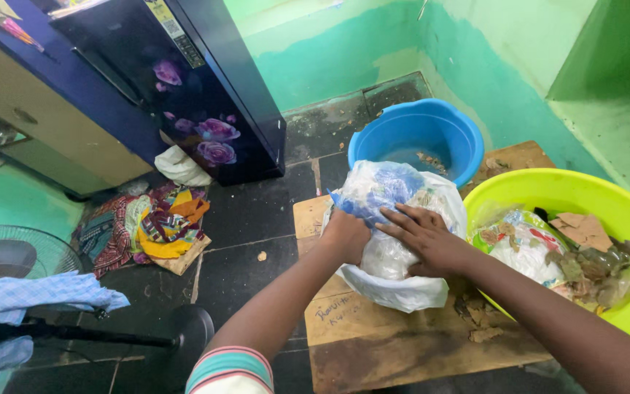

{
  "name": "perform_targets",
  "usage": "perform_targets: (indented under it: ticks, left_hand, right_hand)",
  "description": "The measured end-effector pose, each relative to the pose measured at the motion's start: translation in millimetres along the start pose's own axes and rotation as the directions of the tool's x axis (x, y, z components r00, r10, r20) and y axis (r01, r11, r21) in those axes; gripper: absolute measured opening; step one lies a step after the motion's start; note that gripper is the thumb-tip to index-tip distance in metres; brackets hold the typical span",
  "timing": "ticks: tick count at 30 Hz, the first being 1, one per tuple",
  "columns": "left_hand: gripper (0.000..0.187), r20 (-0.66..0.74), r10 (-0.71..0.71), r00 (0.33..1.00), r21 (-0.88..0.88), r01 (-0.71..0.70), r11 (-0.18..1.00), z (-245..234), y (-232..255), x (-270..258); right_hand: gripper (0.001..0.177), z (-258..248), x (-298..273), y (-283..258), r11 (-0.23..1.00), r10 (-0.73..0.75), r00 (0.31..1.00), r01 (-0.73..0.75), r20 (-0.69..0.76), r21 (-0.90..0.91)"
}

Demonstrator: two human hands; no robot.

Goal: The person packs various waste items, including plastic wrappers and cardboard, into a white plastic bag placed on a wooden board. They repeatedly press and compress the contents to fit more inside, then tie the bag closed.

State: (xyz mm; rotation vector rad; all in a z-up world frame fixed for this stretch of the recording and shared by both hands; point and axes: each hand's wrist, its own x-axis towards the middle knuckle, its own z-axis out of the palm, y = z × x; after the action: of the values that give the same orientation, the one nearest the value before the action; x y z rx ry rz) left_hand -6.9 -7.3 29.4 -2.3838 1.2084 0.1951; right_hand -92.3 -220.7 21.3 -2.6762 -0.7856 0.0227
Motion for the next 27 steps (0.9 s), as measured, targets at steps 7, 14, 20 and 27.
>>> perform_targets:
  ticks: [7,14,20,27]
  left_hand:
    - [0.017,-0.013,-0.234,0.972,-0.134,0.23,0.964,13.6,14.6,-14.9]
    - [0.133,0.03,-0.334,0.942,-0.438,0.313,0.843,-75.7,5.0,-15.0]
    - [0.161,0.193,-0.339,0.921,-0.52,0.389,0.761,-84.1,32.3,10.1]
    - [0.162,0.207,-0.345,0.915,-0.543,0.401,0.738,-65.6,30.5,18.1]
  right_hand:
    - [0.122,-6.1,2.2,-2.2,0.997,0.03,0.999,-0.028,0.042,-0.068]
    - [0.119,-2.2,-1.7,3.8,0.999,-0.007,0.995,0.003,-0.101,-0.038]
    - [0.122,13.7,-22.7,2.1,0.958,0.282,0.895,-0.283,-0.347,0.049]
    - [0.129,-16.1,-27.0,25.7,0.953,0.282,0.95,-0.262,-0.132,0.153]
